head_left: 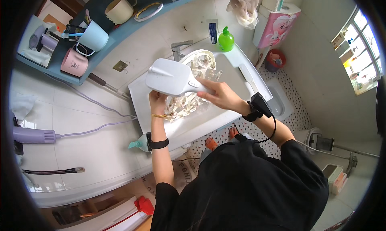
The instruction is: Cleaning a circular laundry hanger with clips in a bathroom sink.
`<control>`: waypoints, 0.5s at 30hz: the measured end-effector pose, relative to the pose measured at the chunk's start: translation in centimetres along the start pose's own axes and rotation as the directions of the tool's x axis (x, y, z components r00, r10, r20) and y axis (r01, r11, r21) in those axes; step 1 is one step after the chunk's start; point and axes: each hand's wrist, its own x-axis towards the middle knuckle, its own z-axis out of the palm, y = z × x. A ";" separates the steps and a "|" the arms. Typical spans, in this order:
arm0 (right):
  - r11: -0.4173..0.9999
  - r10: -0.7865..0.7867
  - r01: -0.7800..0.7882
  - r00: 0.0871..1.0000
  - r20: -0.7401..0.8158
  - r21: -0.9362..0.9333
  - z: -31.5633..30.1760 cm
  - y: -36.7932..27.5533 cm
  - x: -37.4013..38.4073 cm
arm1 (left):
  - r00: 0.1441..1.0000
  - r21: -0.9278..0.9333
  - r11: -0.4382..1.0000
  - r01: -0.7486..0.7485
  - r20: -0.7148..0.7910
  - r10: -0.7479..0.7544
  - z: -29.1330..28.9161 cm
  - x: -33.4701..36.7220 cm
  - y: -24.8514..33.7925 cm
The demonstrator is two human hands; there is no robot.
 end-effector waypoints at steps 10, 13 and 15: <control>0.999 -0.040 0.042 0.991 -0.127 0.011 0.2 1.7 -0.4 | 1.000 -0.019 1.000 -0.004 0.014 0.005 0.1 -0.1 0.0; 0.988 -0.152 0.152 0.987 -0.056 0.004 1.6 1.3 -0.5 | 0.978 -0.299 0.940 -0.164 -0.177 0.114 0.0 0.1 -1.7; 0.998 -0.058 0.059 0.996 -0.074 0.012 1.0 2.4 -0.2 | 1.000 -0.043 0.999 0.024 0.001 -0.024 -1.4 0.2 -2.0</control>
